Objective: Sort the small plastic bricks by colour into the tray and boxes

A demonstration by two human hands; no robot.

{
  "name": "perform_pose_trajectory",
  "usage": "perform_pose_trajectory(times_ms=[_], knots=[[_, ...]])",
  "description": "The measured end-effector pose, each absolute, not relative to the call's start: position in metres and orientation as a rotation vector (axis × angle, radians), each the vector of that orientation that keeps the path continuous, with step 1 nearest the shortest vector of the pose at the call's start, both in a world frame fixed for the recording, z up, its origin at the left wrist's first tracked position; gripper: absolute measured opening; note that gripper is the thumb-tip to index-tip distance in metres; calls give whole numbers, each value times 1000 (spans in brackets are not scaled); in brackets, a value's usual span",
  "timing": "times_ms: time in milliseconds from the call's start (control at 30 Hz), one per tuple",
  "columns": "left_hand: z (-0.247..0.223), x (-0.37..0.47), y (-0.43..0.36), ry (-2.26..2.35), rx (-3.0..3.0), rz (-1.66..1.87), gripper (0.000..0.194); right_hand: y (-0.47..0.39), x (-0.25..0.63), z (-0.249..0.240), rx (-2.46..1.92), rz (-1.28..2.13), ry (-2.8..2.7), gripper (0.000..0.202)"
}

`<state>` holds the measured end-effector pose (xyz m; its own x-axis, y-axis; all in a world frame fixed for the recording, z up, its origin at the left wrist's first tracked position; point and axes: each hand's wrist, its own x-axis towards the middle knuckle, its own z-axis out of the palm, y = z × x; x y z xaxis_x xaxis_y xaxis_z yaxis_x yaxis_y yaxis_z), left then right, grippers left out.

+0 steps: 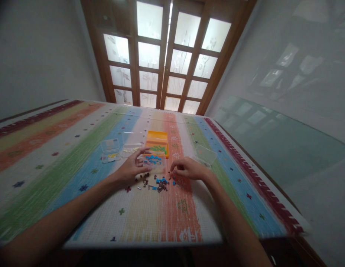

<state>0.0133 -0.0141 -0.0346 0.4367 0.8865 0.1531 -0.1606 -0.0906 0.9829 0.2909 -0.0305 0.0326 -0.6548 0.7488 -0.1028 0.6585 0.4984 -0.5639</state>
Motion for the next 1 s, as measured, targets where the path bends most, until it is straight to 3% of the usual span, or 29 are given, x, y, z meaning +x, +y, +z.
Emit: perform_pose_trajectory(times_ms=[100, 333, 1000], knots=[[-34, 14, -14, 717, 1380, 1003, 75, -40, 296, 19, -1241, 963, -2591, 31], [-29, 14, -16, 777, 1394, 1001, 72, -52, 297, -1, -1341, 814, -2501, 21], [-31, 13, -14, 738, 1383, 1016, 75, -69, 293, 0, -1262, 907, -2478, 26]])
